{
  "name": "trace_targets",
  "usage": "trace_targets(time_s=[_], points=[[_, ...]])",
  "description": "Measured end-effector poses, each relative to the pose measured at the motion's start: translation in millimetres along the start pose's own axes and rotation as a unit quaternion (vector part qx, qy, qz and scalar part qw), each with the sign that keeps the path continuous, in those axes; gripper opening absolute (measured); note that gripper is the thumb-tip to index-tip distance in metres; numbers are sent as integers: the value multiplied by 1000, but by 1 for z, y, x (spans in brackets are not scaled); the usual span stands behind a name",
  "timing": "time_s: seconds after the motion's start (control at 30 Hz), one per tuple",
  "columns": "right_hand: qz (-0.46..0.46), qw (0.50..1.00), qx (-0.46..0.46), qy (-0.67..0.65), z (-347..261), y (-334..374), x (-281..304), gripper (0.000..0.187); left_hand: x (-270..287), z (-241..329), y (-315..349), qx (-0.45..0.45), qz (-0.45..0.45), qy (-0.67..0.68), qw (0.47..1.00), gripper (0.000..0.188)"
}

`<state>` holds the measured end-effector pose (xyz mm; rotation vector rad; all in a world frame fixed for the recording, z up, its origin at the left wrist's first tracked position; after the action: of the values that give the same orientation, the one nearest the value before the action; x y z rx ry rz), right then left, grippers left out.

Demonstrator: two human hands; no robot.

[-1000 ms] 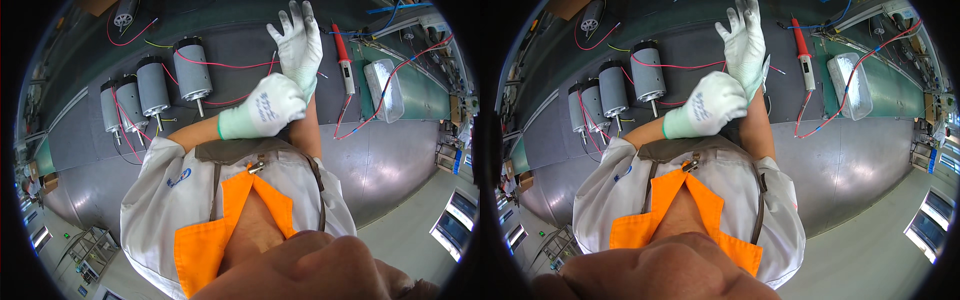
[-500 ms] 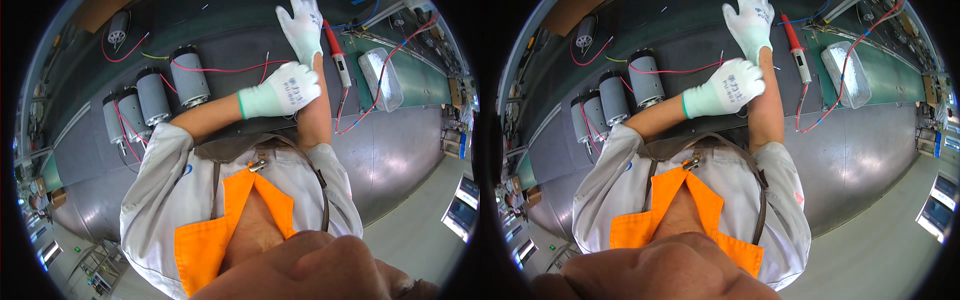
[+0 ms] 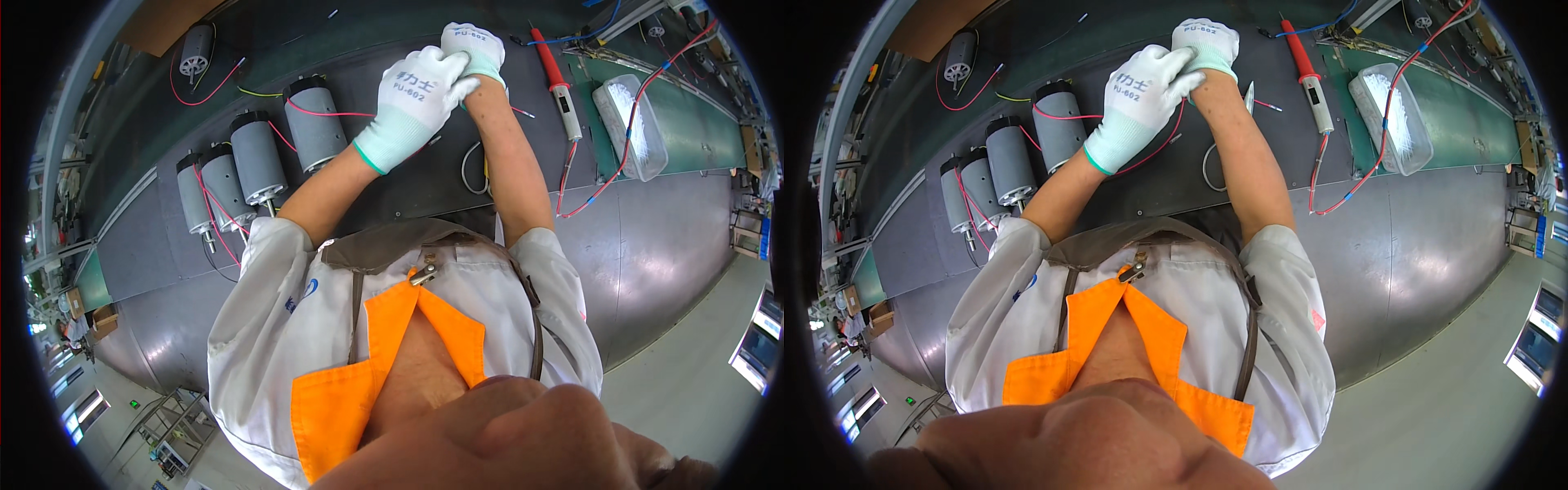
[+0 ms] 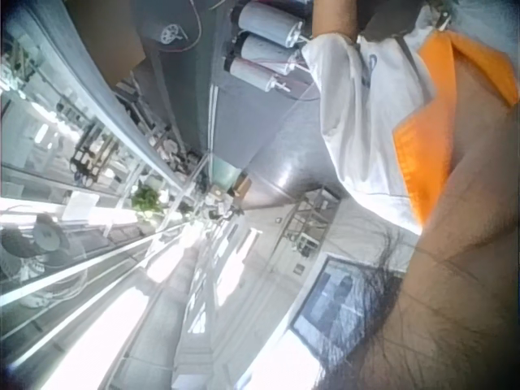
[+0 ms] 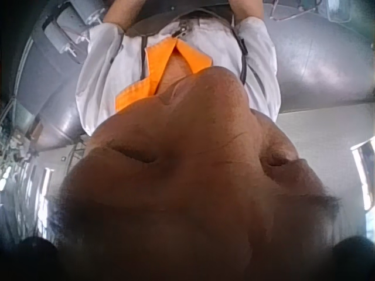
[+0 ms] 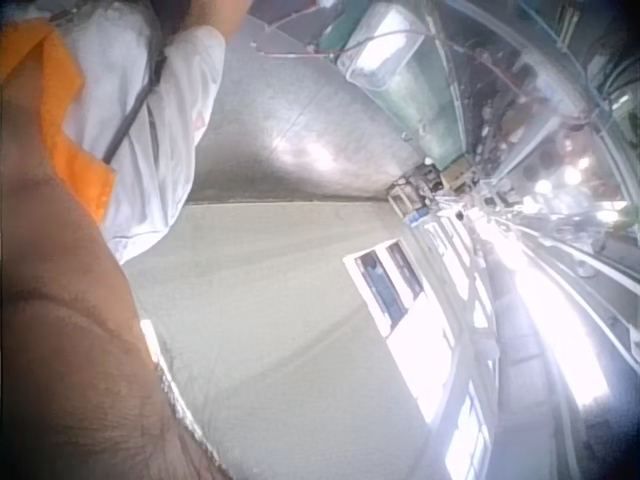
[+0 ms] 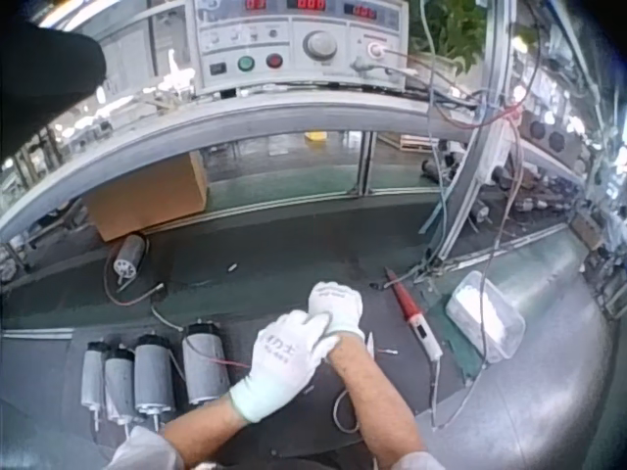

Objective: The person puts on white gloves and proceeds to test several cylindrical electric motors on a workbench. They use a red multimeter probe to check the electrical connections on the motors, handling each unit individually and placing them back on the table after testing.

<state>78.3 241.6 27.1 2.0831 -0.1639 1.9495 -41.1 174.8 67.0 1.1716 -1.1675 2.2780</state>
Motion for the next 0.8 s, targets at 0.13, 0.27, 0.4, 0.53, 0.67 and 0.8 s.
trace_targets(time_s=[0.13, 0.27, 0.4, 0.53, 0.67, 0.8], points=[[-40, 997, 29, 56, -2, 0, -15, 26, -19, -1, 4, -19, -62, -126, 990, 28], [-24, 997, 18, 75, 1, -6, -14, 27, -20, -2, 3, -5, -35, -109, 993, 24], [-6, 1000, 14, -25, -5, 3, -5, 30, -18, -38, -1, 263, -21, 566, 781, 28], [51, 992, 86, 73, -13, 2, -14, 28, -34, -50, 17, 264, -115, 582, 761, 24], [-58, 993, 79, 64, -9, -8, -33, 28, -39, -42, 9, 291, -121, 554, 770, 25], [-55, 997, 55, 26, -15, -13, -30, 30, -47, -56, 7, 286, -40, 460, 840, 24]])
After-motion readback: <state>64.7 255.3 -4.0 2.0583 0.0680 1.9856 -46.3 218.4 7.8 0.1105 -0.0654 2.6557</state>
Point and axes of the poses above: each hand's wrist, its own y-axis away from the middle knuckle, its own x-axis out of the back of the hand, z = x × y, the point moved 6 cm from there along -y, towards the middle knuckle, and after that the axes turned 2 degrees about z, right-handed, at the moved point
